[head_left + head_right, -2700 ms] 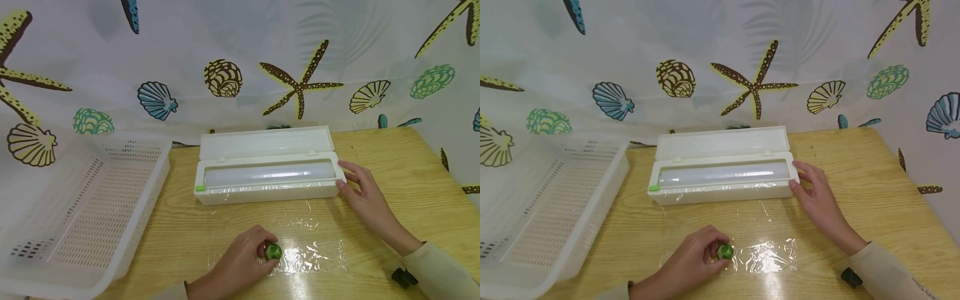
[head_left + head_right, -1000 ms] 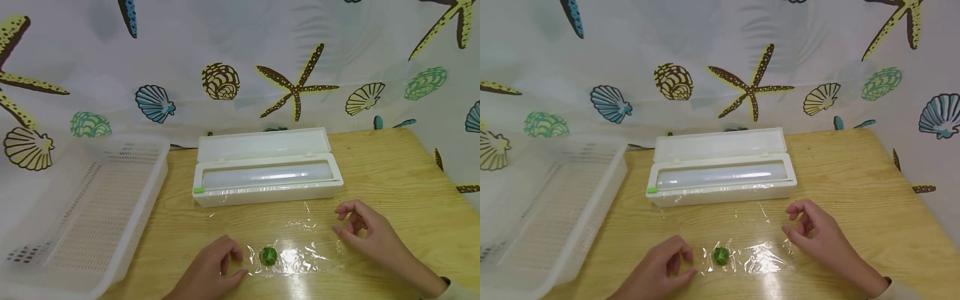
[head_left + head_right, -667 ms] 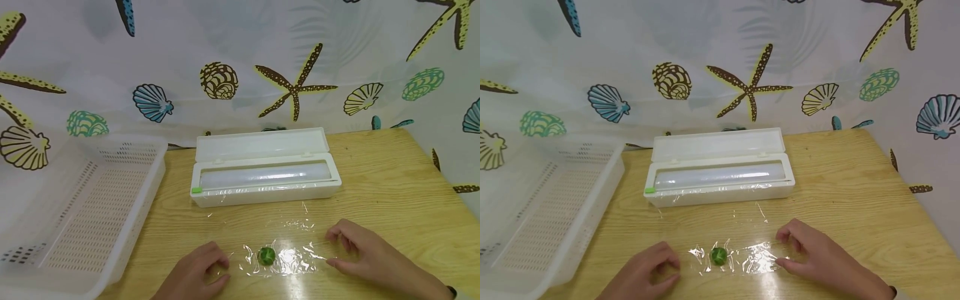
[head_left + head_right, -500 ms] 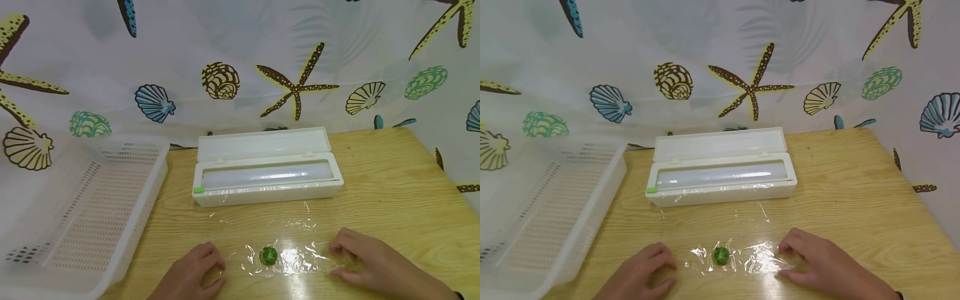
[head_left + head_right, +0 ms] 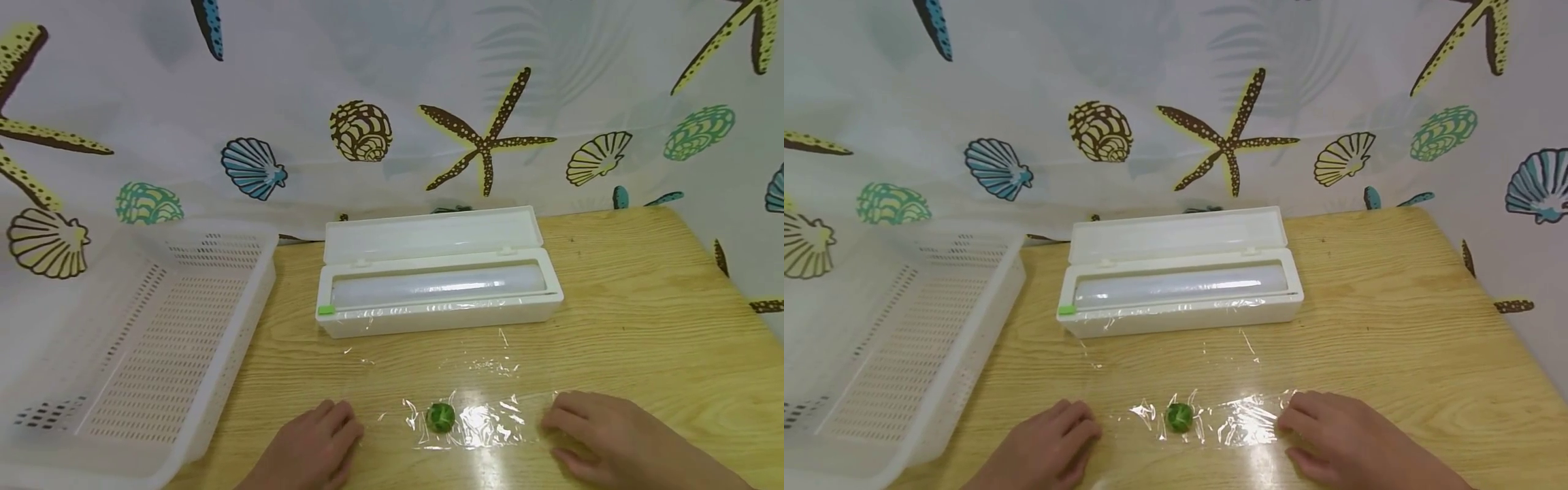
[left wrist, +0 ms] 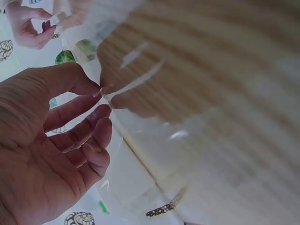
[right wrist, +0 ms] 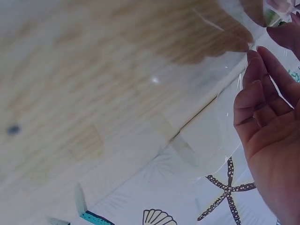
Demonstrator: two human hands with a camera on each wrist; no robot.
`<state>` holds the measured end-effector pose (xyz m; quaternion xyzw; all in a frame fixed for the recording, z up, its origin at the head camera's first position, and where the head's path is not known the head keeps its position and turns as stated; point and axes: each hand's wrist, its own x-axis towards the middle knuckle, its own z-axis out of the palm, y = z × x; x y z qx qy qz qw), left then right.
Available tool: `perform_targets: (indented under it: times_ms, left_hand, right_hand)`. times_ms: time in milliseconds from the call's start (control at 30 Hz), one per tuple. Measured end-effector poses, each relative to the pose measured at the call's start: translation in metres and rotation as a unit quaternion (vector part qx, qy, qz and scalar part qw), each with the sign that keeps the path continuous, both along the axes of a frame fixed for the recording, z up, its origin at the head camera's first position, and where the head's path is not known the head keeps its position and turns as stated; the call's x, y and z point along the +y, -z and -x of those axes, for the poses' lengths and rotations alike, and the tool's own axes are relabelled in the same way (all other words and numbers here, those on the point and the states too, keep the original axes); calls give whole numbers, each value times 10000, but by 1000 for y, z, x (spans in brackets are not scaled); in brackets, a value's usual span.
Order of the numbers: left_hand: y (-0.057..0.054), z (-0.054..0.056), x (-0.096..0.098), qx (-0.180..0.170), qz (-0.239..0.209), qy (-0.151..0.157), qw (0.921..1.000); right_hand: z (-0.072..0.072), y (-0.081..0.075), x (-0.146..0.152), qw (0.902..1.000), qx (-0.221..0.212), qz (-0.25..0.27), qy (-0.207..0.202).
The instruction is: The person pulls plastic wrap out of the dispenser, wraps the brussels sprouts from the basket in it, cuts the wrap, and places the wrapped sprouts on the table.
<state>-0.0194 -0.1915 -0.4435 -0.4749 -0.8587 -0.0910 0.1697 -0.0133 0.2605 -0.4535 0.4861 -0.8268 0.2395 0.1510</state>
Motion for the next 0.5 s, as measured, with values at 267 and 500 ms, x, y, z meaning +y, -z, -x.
perform_targets:
  times_ms: [267,500]
  left_hand:
    - [31,-4,-11,322,139,-284,9990]
    - [56,-2,-25,198,376,-361,9984]
  right_hand:
    - [-4,-1,-4,9975,408,-341,466]
    - [-6,-3,-2,9976,329,-343,497]
